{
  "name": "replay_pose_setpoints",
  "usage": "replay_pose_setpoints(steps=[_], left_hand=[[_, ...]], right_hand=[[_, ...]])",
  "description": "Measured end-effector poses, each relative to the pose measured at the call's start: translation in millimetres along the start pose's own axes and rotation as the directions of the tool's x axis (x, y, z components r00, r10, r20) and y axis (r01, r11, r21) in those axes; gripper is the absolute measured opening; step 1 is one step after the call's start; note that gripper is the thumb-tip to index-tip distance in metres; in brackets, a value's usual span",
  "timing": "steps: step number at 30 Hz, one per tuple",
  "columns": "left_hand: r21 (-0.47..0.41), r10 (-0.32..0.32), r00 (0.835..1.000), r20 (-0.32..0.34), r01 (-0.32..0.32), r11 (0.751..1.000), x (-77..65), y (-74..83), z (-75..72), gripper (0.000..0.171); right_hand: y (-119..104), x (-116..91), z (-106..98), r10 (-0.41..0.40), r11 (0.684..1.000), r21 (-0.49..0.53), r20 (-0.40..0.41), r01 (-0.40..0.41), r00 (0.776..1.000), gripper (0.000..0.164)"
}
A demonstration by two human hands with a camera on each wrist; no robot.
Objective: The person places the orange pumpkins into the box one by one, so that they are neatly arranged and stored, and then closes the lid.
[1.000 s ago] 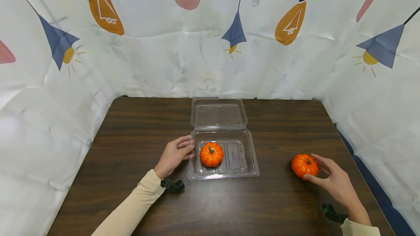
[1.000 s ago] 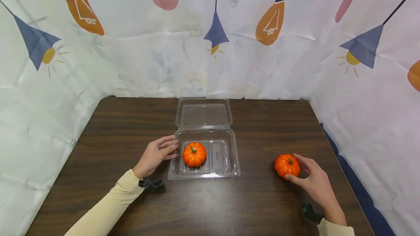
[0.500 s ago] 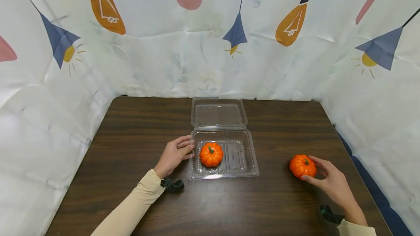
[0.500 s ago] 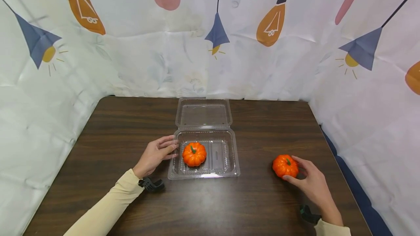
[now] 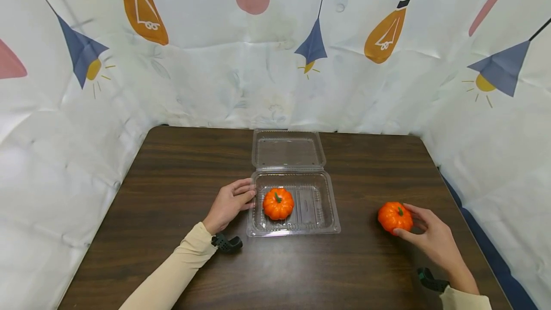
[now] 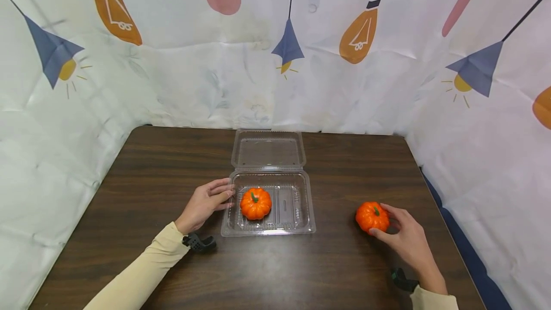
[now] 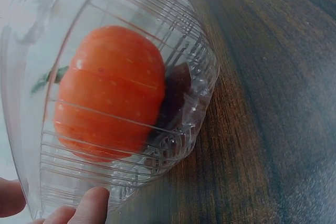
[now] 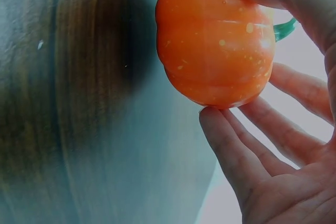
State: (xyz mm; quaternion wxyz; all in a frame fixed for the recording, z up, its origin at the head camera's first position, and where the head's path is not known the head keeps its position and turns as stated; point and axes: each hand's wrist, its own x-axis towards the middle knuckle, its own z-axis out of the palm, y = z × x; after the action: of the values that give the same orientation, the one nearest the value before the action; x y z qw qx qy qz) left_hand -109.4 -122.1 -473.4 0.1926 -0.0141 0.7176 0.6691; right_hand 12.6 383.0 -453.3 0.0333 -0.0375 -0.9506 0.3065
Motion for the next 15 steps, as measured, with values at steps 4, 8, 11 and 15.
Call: replay_pose_setpoints(steps=[4, 8, 11, 15], left_hand=[[-0.002, 0.001, 1.0, -0.001, -0.001, 1.0, 0.1, 0.2, 0.1, 0.051], [-0.001, 0.007, 1.0, 0.003, -0.007, 1.0, 0.7, 0.1, -0.5, 0.052], [-0.003, 0.009, 1.0, 0.004, -0.009, 1.0, 1.0, 0.0, -1.0, 0.052], [-0.01, 0.005, 1.0, 0.006, -0.005, 1.0, 0.7, -0.7, -1.0, 0.052]], right_hand=[[-1, 4, -1, -0.008, 1.0, -0.006, -0.001, 0.008, 1.0, 0.074], [-4, 7, -1, -0.016, 1.0, -0.018, -0.001, 0.016, 1.0, 0.074], [-8, 10, -1, -0.027, 0.999, -0.026, -0.001, 0.027, 1.0, 0.073], [-13, 14, -2, -0.036, 0.999, -0.034, 0.007, 0.036, 0.999, 0.074]])
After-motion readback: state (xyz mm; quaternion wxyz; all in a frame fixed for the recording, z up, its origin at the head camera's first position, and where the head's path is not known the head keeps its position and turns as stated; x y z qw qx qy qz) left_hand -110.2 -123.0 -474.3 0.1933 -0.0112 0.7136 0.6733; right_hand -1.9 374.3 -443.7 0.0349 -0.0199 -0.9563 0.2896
